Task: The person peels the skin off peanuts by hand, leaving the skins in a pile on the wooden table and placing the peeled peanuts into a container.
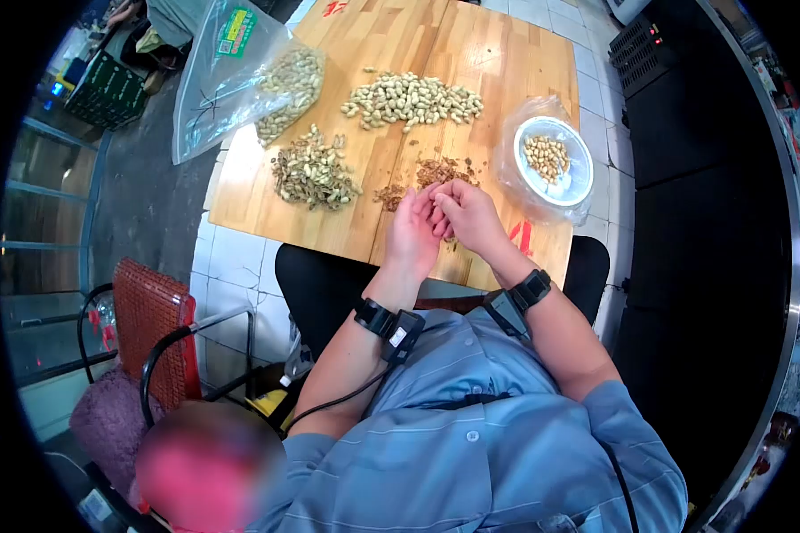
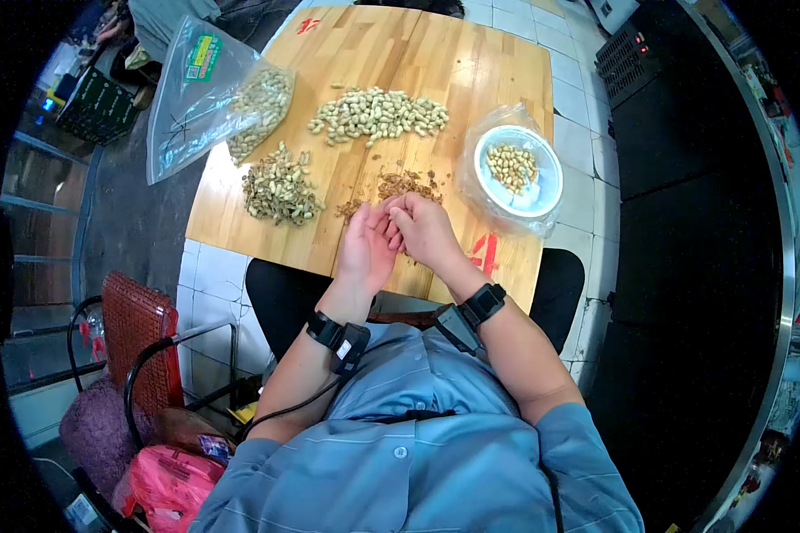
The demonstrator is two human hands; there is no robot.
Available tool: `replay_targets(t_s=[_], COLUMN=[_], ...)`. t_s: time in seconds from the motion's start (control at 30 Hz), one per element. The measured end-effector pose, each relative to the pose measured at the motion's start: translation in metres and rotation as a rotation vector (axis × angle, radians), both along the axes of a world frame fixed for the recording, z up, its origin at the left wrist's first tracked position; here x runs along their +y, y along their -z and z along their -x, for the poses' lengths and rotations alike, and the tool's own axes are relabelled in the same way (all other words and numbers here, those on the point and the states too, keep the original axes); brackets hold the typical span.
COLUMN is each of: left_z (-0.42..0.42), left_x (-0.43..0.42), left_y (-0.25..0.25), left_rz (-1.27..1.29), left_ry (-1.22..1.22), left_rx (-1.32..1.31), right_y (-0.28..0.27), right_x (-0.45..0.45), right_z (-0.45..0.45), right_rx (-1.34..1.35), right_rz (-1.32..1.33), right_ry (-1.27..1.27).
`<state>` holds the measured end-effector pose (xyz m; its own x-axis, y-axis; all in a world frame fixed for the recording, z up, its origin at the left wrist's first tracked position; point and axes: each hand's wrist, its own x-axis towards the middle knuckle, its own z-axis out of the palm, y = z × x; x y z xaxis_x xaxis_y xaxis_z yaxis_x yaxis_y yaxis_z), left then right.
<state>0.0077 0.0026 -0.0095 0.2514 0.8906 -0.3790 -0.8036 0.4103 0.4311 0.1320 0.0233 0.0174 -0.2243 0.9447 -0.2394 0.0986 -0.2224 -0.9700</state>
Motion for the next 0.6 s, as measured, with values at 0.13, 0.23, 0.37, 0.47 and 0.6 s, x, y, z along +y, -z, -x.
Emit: replay_targets(t_s=[0.13, 0.23, 0.37, 0.47, 0.6], left_z=[0.004, 0.004, 0.018, 0.022, 0.022], left_x=[0.000, 0.000, 0.004, 0.004, 0.005], left_y=[0.006, -0.003, 0.001, -0.013, -0.018], left_rz=[-0.018, 0.034, -0.049, -0.072, -0.067], left_ry=[0.004, -0.072, -0.155, -0.164, -0.154], left_rx=[-0.034, -0.049, -0.107, -0.116, -0.118], right_y=[0.008, 0.003, 0.000, -0.013, -0.027], right_x=[0.001, 0.005, 0.011, 0.009, 0.007], right_z=[-0.001, -0.002, -0.011, -0.011, 0.001], right_rx=[0.015, 0.086, -0.100, -0.503, -0.493], right_rz=[0.001, 0.069, -0.117, -0.464, -0.464], right_ry=[-0.012, 0.043, 0.121, 0.168, 0.079])
